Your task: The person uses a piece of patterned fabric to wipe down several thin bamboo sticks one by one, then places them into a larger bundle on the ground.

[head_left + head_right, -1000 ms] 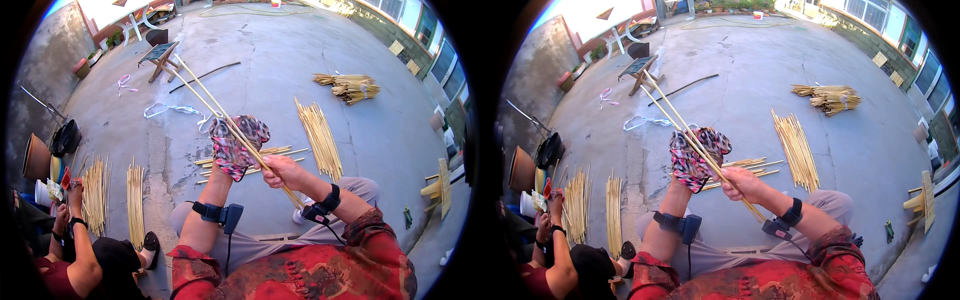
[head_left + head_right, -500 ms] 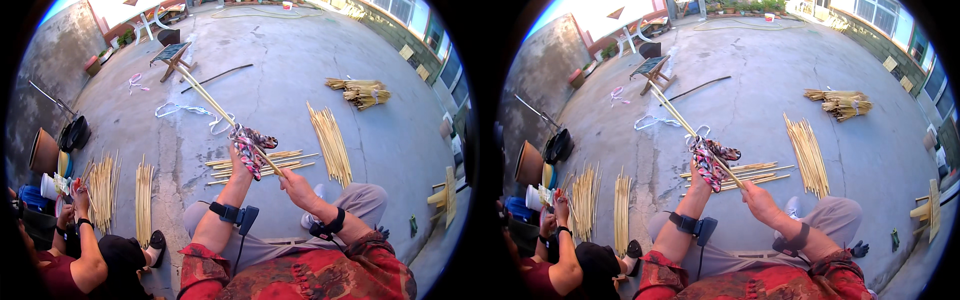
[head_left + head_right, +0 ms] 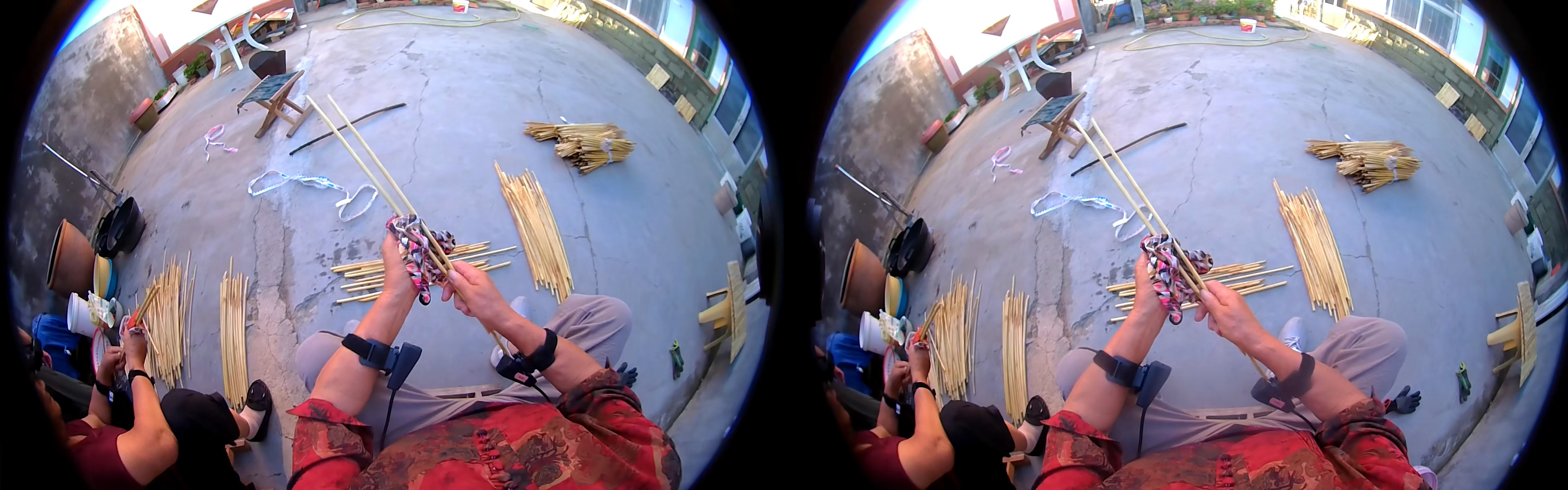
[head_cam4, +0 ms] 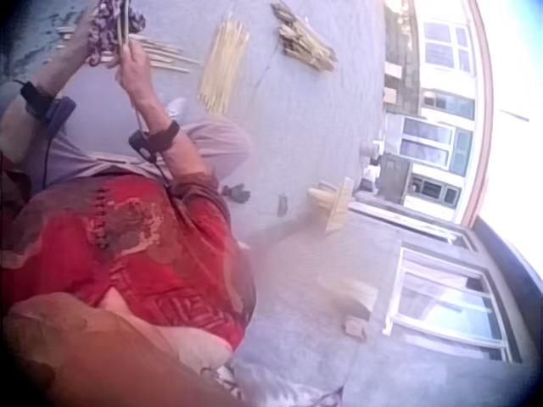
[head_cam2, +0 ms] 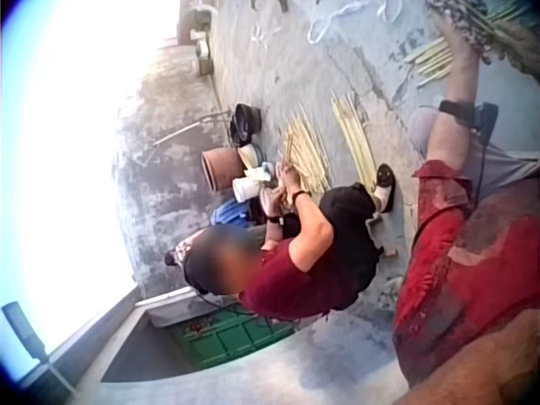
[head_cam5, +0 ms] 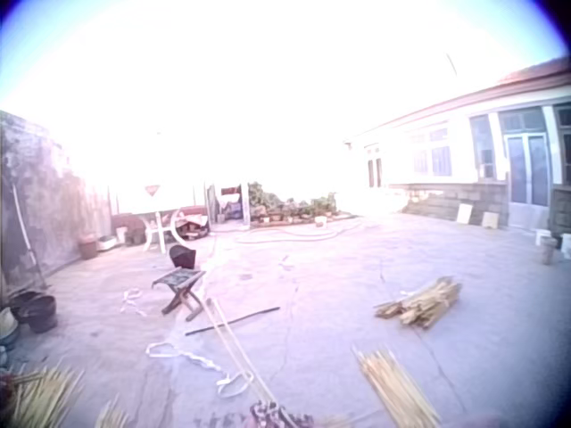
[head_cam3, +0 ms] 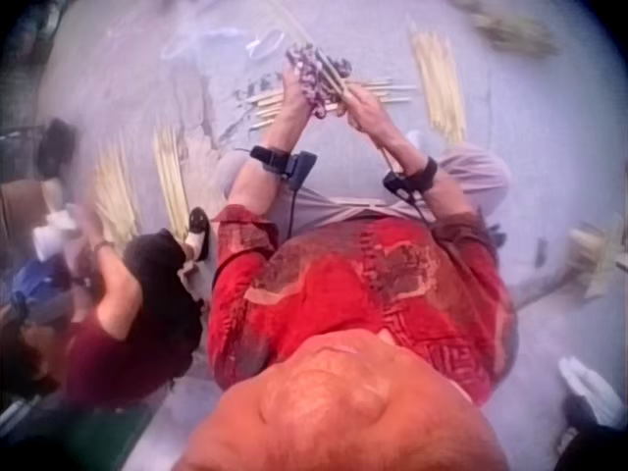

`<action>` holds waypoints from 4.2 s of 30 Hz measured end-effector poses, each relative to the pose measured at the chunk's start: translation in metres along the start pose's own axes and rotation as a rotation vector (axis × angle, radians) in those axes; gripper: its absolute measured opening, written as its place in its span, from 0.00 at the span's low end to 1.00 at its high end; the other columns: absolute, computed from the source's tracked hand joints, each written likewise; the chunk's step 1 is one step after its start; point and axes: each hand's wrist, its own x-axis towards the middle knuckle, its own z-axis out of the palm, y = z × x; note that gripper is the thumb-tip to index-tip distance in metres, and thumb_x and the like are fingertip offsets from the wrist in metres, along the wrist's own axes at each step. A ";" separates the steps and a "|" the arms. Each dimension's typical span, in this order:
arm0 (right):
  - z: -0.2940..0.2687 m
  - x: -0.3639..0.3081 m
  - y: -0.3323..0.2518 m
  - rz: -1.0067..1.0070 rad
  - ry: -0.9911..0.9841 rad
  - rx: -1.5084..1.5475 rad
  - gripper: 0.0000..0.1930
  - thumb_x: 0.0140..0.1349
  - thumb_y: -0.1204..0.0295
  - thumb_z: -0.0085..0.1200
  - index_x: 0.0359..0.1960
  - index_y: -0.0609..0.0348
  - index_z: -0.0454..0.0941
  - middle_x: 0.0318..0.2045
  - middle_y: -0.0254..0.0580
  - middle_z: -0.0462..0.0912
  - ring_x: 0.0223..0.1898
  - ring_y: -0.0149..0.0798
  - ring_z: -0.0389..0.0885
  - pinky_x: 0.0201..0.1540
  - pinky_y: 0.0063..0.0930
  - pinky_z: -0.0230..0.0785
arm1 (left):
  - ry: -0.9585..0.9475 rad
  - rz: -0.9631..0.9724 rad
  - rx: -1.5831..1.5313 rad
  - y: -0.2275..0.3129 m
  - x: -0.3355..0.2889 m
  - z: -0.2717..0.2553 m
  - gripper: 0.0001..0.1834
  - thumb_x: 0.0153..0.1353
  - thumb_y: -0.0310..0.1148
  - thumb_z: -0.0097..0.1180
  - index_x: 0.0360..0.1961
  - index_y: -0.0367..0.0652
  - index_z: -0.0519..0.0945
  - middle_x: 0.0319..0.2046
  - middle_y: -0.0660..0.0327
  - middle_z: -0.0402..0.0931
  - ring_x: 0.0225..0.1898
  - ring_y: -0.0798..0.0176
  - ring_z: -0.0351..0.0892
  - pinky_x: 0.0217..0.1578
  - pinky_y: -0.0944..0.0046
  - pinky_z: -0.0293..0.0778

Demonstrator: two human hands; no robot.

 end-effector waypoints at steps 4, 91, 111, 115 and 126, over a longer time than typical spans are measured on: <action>0.013 0.004 0.005 -0.058 -0.018 -0.175 0.09 0.64 0.68 0.36 0.36 0.59 0.67 0.17 0.32 0.69 0.15 0.24 0.64 0.18 0.18 0.58 | 0.157 0.066 -0.052 -0.009 0.014 -0.027 0.22 0.59 0.52 0.35 0.28 0.44 0.71 0.17 0.61 0.71 0.20 0.63 0.73 0.21 0.64 0.72; -0.018 -0.032 0.013 0.301 -0.393 0.090 0.16 0.64 0.60 0.40 0.42 0.59 0.69 0.18 0.28 0.65 0.14 0.21 0.61 0.16 0.14 0.56 | -0.218 0.118 -0.199 0.041 0.010 -0.018 0.17 0.60 0.47 0.40 0.35 0.45 0.72 0.25 0.58 0.73 0.31 0.53 0.75 0.30 0.51 0.74; -0.086 -0.070 -0.099 -0.596 -0.003 -1.762 0.14 0.47 0.76 0.54 0.38 0.57 0.70 0.23 0.39 0.71 0.26 0.39 0.74 0.28 0.32 0.66 | -0.577 0.377 1.814 0.005 -0.020 0.043 0.07 0.58 0.34 0.47 0.32 0.41 0.69 0.22 0.58 0.74 0.17 0.63 0.73 0.19 0.64 0.70; -0.081 -0.069 -0.067 -0.610 0.025 -1.583 0.08 0.50 0.76 0.52 0.31 0.57 0.68 0.19 0.41 0.69 0.21 0.42 0.73 0.21 0.32 0.64 | -0.547 0.057 1.765 0.012 -0.029 0.046 0.10 0.59 0.35 0.39 0.30 0.43 0.71 0.19 0.59 0.73 0.16 0.64 0.71 0.16 0.65 0.68; -0.102 -0.077 -0.048 -0.529 0.044 -1.474 0.06 0.50 0.75 0.53 0.29 0.57 0.69 0.20 0.42 0.71 0.23 0.45 0.73 0.23 0.34 0.64 | -0.250 -0.456 1.473 0.009 -0.036 0.041 0.21 0.54 0.48 0.36 0.26 0.44 0.76 0.19 0.59 0.74 0.16 0.64 0.69 0.21 0.66 0.68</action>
